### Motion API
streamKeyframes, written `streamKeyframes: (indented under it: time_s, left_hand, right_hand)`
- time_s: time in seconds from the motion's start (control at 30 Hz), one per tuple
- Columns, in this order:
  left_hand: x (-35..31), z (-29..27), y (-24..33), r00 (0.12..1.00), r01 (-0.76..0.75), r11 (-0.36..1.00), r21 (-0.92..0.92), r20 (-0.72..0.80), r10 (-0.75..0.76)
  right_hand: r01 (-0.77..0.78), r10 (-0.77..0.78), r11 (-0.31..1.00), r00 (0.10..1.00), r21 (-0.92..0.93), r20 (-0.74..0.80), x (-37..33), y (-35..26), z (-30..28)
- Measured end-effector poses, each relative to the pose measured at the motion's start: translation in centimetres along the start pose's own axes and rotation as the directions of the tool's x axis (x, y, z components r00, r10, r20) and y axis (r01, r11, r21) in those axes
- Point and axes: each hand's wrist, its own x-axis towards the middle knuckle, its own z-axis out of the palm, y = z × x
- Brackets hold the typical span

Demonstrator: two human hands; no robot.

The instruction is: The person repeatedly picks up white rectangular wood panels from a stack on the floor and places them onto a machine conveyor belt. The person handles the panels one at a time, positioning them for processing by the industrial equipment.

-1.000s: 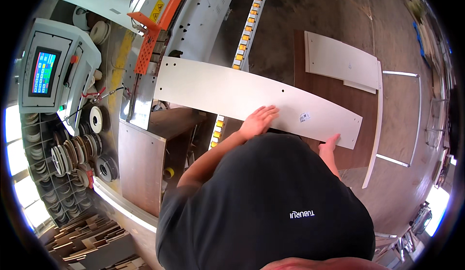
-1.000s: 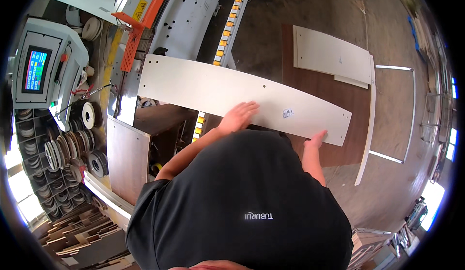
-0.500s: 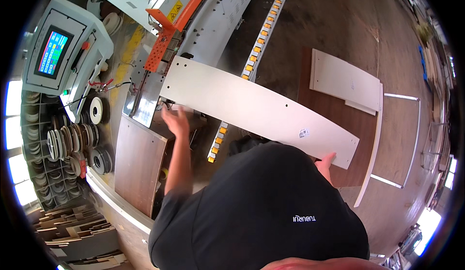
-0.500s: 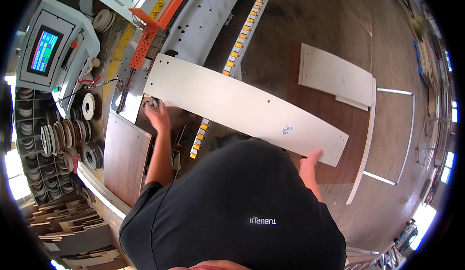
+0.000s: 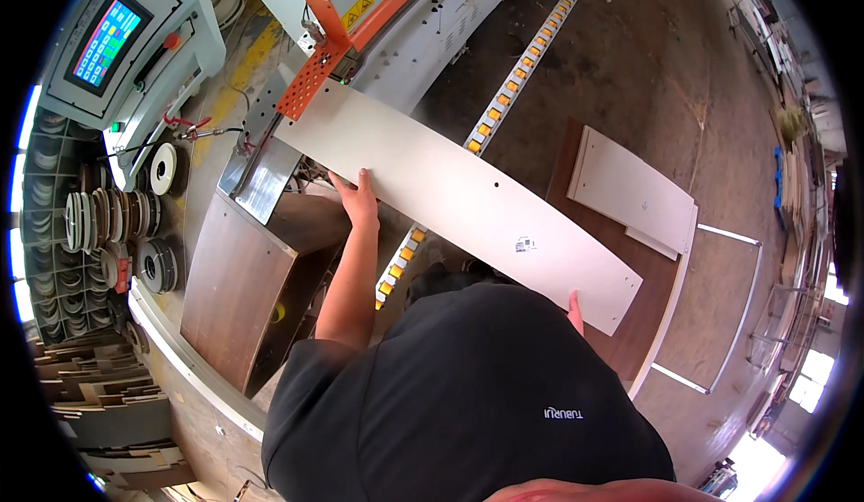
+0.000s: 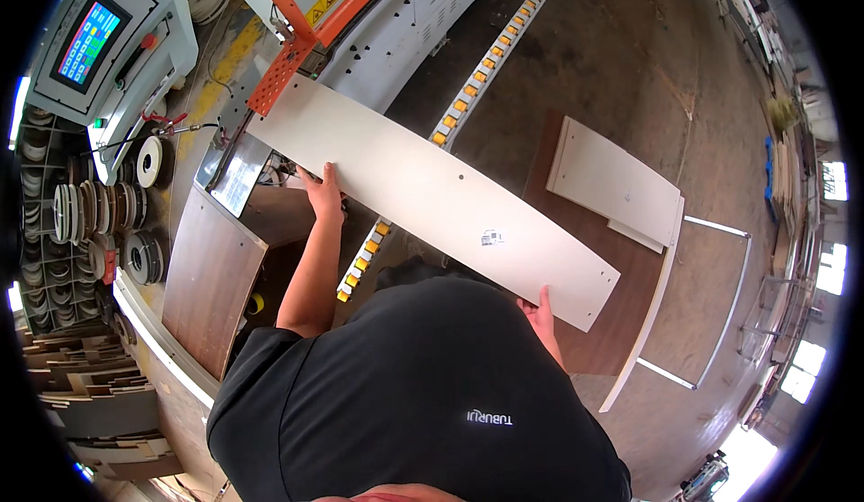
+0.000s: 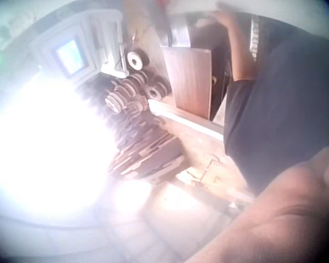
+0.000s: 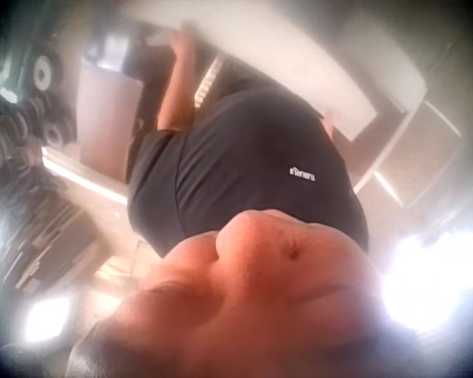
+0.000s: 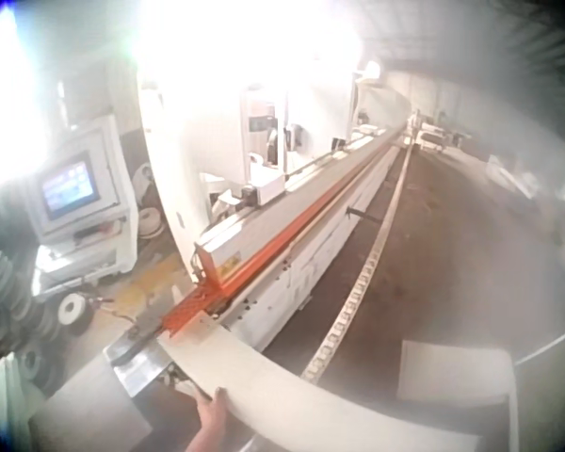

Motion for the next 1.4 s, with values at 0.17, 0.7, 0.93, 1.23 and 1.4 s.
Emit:
streamKeyframes:
  time_s: [0.17,0.7,0.93,1.23,1.4]
  left_hand:
    - [2.6,0.2,-1.1,1.000,0.002,0.986,-0.166,0.006,-0.001]
    - [5.7,8.1,0.7,0.996,0.079,0.933,-0.352,0.069,-0.058]
    - [6.0,13.2,3.7,0.974,0.174,0.941,-0.291,0.194,-0.121]
    - [-2.3,16.4,2.8,0.867,0.119,0.987,-0.105,0.495,-0.052]
    - [-16.1,16.7,-3.5,0.627,0.188,0.976,0.110,0.752,-0.205]
  right_hand:
    - [-0.070,0.074,0.981,0.997,-0.180,0.015,-3.9,0.1,6.3]
    - [0.110,-0.106,0.993,0.990,0.040,-0.098,2.9,-4.0,7.9]
    - [0.203,-0.194,0.976,0.974,0.077,-0.118,6.7,-8.8,10.7]
    - [0.318,-0.294,0.932,0.944,-0.172,0.152,5.7,-12.2,12.0]
    - [0.282,-0.228,0.848,0.958,-0.450,0.172,5.9,-11.7,5.7]
